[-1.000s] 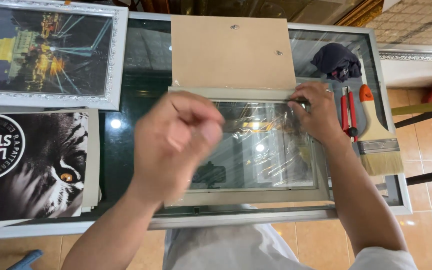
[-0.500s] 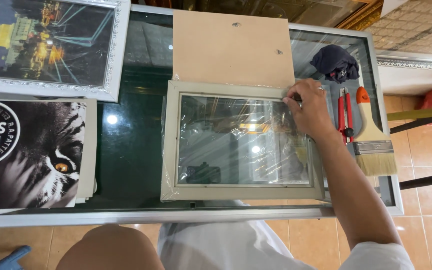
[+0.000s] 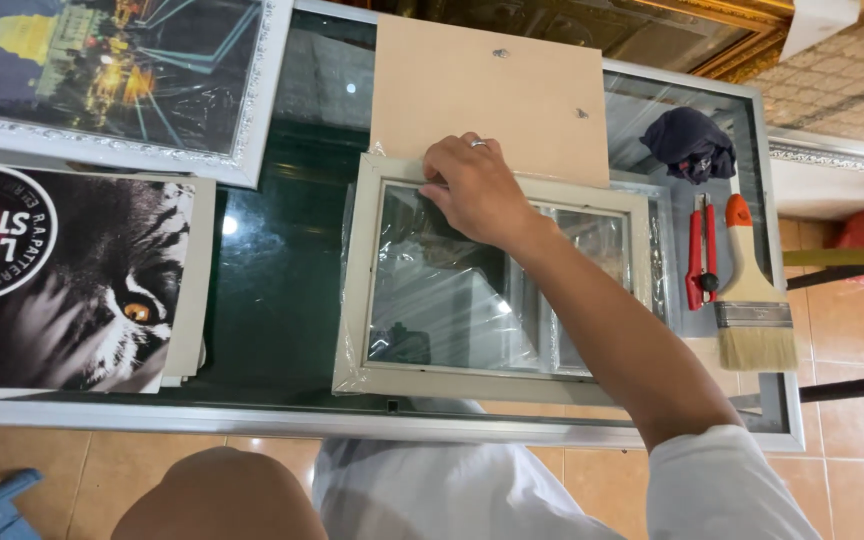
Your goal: Cleaning a glass picture frame and assembling the artwork and backing board.
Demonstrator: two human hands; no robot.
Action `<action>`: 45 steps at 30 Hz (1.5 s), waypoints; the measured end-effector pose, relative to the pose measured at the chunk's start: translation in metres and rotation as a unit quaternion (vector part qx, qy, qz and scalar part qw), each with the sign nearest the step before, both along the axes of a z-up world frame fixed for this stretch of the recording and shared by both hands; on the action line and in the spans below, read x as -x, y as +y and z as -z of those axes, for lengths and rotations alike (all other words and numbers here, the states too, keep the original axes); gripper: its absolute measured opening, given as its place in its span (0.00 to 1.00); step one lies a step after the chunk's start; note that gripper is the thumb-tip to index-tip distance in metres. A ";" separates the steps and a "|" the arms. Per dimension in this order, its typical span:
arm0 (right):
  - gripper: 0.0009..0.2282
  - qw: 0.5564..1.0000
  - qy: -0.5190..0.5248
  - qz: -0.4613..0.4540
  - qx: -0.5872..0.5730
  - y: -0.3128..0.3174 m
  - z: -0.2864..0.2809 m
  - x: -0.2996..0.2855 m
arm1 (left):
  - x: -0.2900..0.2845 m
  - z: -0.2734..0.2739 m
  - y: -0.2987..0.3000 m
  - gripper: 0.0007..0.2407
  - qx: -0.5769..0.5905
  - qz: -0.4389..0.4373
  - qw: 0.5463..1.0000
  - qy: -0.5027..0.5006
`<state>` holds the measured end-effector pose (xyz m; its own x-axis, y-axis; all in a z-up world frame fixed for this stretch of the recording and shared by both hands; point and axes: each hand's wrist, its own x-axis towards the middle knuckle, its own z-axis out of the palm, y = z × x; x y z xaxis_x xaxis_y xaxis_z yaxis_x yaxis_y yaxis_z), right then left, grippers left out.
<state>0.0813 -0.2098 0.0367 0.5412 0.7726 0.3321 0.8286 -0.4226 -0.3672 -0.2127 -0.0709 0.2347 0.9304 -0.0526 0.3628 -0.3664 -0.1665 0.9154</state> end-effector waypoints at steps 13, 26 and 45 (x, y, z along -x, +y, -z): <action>0.12 0.981 0.010 0.189 0.032 -0.128 -0.011 0.057 | -0.107 0.144 0.036 0.06 -0.192 -0.123 0.972 0.065; 0.09 0.898 0.078 0.431 -0.041 -0.207 0.024 0.106 | -0.122 0.200 0.041 0.07 -0.278 -0.219 0.919 0.175; 0.05 0.956 0.059 0.269 -0.099 -0.180 0.015 0.207 | -0.047 0.196 -0.011 0.05 -0.310 -0.101 0.945 -0.016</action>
